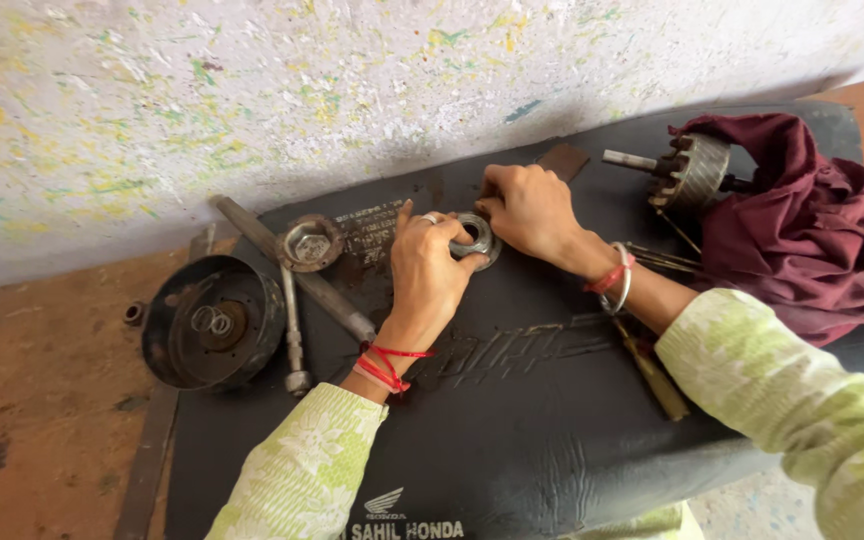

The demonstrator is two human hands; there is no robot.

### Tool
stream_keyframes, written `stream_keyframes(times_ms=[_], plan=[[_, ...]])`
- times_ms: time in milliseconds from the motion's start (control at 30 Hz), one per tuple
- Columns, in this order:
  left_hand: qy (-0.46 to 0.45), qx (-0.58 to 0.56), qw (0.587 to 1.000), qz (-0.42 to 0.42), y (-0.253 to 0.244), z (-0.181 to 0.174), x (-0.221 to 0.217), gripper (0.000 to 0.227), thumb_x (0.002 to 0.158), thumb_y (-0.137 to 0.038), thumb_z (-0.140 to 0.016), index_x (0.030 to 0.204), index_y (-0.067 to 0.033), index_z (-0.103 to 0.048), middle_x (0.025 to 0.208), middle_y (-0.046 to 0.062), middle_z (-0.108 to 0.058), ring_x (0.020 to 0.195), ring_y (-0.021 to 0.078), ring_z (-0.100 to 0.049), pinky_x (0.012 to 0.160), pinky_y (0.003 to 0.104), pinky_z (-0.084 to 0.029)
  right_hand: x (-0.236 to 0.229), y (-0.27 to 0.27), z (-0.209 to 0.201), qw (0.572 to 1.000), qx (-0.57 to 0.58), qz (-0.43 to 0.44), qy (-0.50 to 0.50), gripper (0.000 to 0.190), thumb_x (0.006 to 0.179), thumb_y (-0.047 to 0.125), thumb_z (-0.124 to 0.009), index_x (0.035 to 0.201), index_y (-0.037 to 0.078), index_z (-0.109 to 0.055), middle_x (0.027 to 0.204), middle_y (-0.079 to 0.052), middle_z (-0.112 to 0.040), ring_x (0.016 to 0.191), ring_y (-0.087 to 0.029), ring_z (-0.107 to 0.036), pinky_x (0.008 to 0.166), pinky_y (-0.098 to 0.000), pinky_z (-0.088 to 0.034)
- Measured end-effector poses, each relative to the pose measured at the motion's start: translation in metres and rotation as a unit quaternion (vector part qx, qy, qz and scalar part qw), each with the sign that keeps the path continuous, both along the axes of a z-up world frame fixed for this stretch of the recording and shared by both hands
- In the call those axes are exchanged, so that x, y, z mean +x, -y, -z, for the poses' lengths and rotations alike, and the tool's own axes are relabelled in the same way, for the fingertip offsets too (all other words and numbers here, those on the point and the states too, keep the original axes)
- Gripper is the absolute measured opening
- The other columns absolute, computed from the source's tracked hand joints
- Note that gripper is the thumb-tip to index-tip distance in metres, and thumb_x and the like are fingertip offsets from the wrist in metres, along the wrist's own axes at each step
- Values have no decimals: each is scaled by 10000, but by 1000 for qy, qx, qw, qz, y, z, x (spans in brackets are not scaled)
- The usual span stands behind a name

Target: The person scrubs a cylindrical metal part with sandpaper, then wipes it with a maroon cloth. They place the cleaned part into a larger black housing and rotate it to check the fit.

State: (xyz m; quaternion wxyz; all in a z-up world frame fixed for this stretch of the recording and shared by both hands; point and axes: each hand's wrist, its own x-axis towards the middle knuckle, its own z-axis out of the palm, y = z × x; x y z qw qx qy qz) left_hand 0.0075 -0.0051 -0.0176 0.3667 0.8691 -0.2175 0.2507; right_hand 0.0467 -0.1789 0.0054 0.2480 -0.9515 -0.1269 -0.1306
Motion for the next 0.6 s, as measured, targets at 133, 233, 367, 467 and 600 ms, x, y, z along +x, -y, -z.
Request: stream_keyframes(times_ms=[133, 233, 367, 467, 600], plan=[[-4, 1, 1000, -3, 2, -1, 0, 294, 576, -104, -938, 766, -20, -730, 917, 145, -741, 945, 316, -682, 1155, 551, -365, -22, 13, -2, 999, -10, -44, 26, 144, 864, 229, -718, 920, 96, -707, 782, -168, -731, 744, -410, -694, 682, -519, -544], [2, 6, 1000, -4, 1, -1, 0, 295, 568, -102, -937, 757, -17, -726, 911, 143, -741, 947, 315, -681, 1148, 553, -373, -24, 13, -3, 997, -36, -56, 50, 160, 846, 221, -720, 946, 97, -698, 753, -168, -722, 696, -412, -690, 634, -525, -539], [11, 7, 1000, 0, 0, 2, 2, 292, 573, -107, -931, 765, -26, -727, 931, 140, -741, 955, 314, -680, 1137, 555, -379, -5, 6, -2, 993, -65, -57, 81, 142, 873, 228, -734, 920, 99, -698, 727, -184, -706, 678, -416, -680, 613, -533, -529], [7, 10, 1000, -1, -1, 2, -1, 285, 580, -106, -932, 764, -30, -727, 905, 135, -734, 941, 318, -676, 1136, 556, -383, -8, 9, -3, 992, -53, -80, 84, 116, 870, 203, -722, 931, 107, -701, 721, -178, -700, 681, -411, -679, 631, -526, -532], [12, 5, 1000, 5, -2, -2, 0, 280, 568, -97, -924, 745, -30, -717, 884, 126, -728, 955, 311, -682, 1137, 552, -389, -12, 14, -8, 990, -36, -120, 60, 119, 813, 201, -731, 894, 116, -709, 733, -138, -724, 686, -392, -693, 623, -523, -532]])
